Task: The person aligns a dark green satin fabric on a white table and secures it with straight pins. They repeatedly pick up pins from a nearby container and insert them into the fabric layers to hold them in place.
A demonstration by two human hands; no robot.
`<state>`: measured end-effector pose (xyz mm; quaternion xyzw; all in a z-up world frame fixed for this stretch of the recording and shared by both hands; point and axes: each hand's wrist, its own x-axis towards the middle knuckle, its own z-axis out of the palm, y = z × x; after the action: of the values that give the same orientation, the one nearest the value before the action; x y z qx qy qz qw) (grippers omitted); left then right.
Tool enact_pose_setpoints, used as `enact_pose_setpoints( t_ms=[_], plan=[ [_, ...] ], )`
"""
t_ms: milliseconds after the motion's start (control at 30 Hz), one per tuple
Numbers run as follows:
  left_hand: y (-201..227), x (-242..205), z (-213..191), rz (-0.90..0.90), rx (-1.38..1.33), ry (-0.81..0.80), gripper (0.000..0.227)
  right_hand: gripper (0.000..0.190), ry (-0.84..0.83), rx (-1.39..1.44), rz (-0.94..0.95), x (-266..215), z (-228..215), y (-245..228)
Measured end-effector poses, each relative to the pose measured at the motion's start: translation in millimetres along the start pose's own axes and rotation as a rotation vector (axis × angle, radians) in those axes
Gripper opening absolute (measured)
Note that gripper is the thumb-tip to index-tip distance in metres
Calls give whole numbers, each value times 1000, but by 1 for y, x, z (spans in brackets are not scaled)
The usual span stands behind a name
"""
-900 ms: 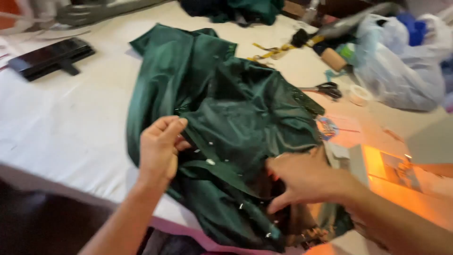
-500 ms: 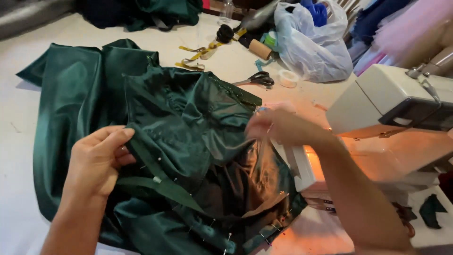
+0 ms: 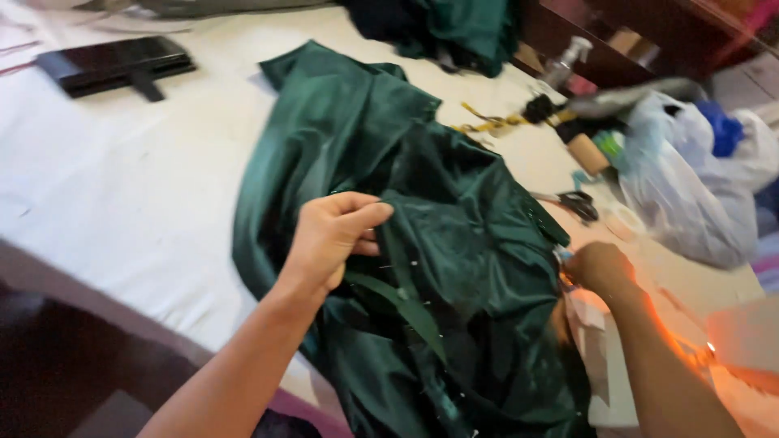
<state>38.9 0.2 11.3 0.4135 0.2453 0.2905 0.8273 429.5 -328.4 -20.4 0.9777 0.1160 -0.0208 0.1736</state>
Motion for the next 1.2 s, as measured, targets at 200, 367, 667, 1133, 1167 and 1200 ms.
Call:
enact_pose_setpoints(
  t_ms=[200, 367, 667, 1133, 1167, 1200],
  plan=[
    [18, -9, -2, -26, 7, -81, 18, 36, -154, 90, 112, -81, -79, -42],
    [22, -12, -2, -32, 35, -64, 18, 23, -91, 408, 36, -82, -80, -17],
    [17, -10, -4, -21, 39, -50, 17, 26, -201, 347, 1, -98, -92, -24],
    [11, -8, -4, 13, 164, 76, 18, 10, -140, 553, -161, -76, -65, -9],
    [9, -7, -5, 15, 153, 67, 17, 16, -142, 526, -134, -73, -63, -7],
    [7, -5, -6, 18, 143, 59, 16, 22, -144, 500, -107, -70, -62, -7]
  ],
)
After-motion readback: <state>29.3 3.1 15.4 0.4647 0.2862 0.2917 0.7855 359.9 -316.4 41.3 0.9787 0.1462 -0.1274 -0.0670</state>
